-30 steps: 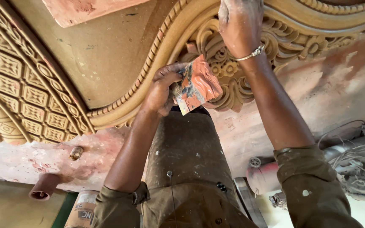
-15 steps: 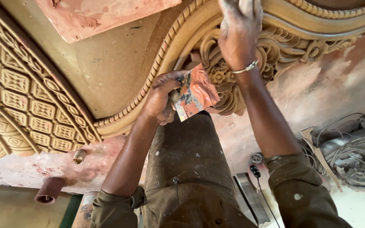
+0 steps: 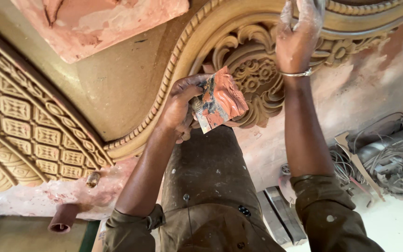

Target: The person applies a reddish-orange putty to the intricate carvings of a large wooden furniture piece using a small rectangular tool. They repeatedly scoop the putty from a palette and smooth it into the grooves of the relief patterns.

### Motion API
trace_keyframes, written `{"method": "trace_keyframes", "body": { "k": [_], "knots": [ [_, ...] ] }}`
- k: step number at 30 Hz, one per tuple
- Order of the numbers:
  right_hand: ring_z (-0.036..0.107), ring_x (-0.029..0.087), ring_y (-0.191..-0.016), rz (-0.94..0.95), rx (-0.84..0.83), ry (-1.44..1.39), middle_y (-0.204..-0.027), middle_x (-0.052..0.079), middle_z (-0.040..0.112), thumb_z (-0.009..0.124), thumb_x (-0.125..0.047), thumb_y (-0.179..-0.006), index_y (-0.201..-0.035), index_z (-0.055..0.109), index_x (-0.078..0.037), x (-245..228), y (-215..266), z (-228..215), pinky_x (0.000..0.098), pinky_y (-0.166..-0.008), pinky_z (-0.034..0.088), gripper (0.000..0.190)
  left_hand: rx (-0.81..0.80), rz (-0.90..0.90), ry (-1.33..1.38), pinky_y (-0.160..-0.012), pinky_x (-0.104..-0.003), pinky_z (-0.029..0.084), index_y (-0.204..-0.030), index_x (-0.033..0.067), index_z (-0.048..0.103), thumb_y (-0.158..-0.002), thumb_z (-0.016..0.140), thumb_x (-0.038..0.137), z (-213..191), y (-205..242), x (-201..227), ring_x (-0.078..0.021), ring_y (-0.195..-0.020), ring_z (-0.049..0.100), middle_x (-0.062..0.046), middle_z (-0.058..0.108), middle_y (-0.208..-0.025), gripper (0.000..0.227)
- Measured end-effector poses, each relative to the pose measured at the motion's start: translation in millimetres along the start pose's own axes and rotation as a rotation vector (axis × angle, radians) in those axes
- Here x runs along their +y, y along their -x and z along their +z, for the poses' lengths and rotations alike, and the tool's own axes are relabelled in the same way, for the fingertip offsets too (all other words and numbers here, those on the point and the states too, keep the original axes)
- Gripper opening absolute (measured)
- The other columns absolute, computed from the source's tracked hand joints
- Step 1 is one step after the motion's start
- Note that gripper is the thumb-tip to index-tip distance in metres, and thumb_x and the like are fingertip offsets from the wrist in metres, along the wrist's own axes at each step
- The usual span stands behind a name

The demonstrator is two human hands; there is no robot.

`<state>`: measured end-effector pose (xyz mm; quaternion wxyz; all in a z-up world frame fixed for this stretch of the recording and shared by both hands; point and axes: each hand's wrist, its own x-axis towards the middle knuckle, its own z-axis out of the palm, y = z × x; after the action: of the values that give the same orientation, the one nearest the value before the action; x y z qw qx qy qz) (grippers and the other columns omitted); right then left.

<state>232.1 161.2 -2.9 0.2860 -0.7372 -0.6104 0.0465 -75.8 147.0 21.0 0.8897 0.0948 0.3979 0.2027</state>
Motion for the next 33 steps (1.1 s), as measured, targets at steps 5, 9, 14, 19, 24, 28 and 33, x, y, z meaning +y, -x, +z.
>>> {"method": "trace_keyframes", "body": {
  "k": [5, 9, 14, 19, 24, 28, 33],
  "knots": [
    [0.061, 0.041, -0.107, -0.095, -0.058, 0.101, -0.111, 0.02, 0.066, 0.063, 0.008, -0.097, -0.113, 0.065, 0.001, 11.7, -1.5, -14.8, 0.0488, -0.095, 0.049, 0.018, -0.011, 0.021, -0.03, -0.088, -0.031, 0.058, -0.123, -0.0103, 0.067, -0.091, 0.051, -0.001, 6.2, -14.3, -2.9, -0.019, -0.093, 0.071, -0.018, 0.073, -0.107, 0.036],
    [0.063, 0.037, -0.085, -0.026, -0.201, 0.203, -0.082, 0.014, 0.065, 0.07, 0.003, -0.085, -0.086, 0.063, -0.003, 19.0, -1.7, -12.9, 0.0503, -0.085, 0.048, 0.009, -0.012, -0.016, -0.008, -0.088, -0.034, 0.058, -0.123, -0.0096, 0.066, -0.091, 0.051, -0.001, 8.2, -17.2, -9.2, -0.0212, -0.093, 0.071, -0.019, 0.073, -0.108, 0.037],
    [0.061, 0.037, -0.086, -0.206, -0.155, 0.37, -0.09, 0.016, 0.062, 0.072, -0.007, -0.081, -0.094, 0.065, -0.003, 51.2, 13.2, 6.6, 0.0489, -0.08, 0.047, 0.014, 0.005, -0.04, 0.021, -0.087, -0.035, 0.06, -0.124, -0.0096, 0.064, -0.091, 0.051, -0.002, 6.7, -18.9, -21.4, -0.022, -0.093, 0.071, -0.019, 0.072, -0.11, 0.037],
    [0.062, 0.032, -0.095, 0.08, -0.103, 0.187, -0.092, 0.014, 0.062, 0.069, 0.005, -0.093, -0.097, 0.063, -0.004, 50.1, 20.7, 5.4, 0.0489, -0.088, 0.05, 0.012, -0.051, -0.041, 0.071, -0.083, -0.034, 0.061, -0.125, -0.0093, 0.066, -0.092, 0.05, -0.001, 6.0, -16.4, -22.4, -0.0217, -0.09, 0.072, -0.019, 0.073, -0.108, 0.038],
    [0.061, 0.029, -0.085, -0.192, 0.027, 0.242, -0.084, 0.009, 0.061, 0.068, 0.006, -0.072, -0.109, 0.067, -0.001, -5.4, 8.6, 1.8, 0.0536, -0.088, 0.047, 0.037, 0.098, -0.062, 0.06, -0.072, -0.035, 0.064, -0.123, -0.007, 0.063, -0.09, 0.052, -0.002, 9.4, -12.0, -23.3, -0.0205, -0.084, 0.072, -0.018, 0.072, -0.103, 0.036],
    [0.06, 0.03, -0.091, -0.051, 0.076, 0.111, -0.094, 0.012, 0.059, 0.064, 0.011, -0.076, -0.106, 0.062, -0.007, 6.6, 19.5, 14.6, 0.0467, -0.088, 0.052, 0.035, 0.047, -0.051, 0.082, -0.069, -0.036, 0.062, -0.124, -0.0083, 0.064, -0.091, 0.052, -0.002, 9.1, -13.4, -25.7, -0.0218, -0.079, 0.071, -0.018, 0.072, -0.1, 0.035],
    [0.068, 0.024, -0.091, 0.604, 0.08, -0.319, -0.107, 0.005, 0.067, 0.065, -0.003, -0.096, -0.123, 0.063, -0.011, 70.2, 42.2, 4.7, 0.0415, -0.078, 0.06, 0.028, -0.004, -0.051, 0.094, -0.076, -0.036, 0.062, -0.127, -0.008, 0.063, -0.091, 0.051, -0.001, 8.3, -15.0, -26.5, -0.0214, -0.084, 0.071, -0.018, 0.072, -0.104, 0.038]
  ]
}}
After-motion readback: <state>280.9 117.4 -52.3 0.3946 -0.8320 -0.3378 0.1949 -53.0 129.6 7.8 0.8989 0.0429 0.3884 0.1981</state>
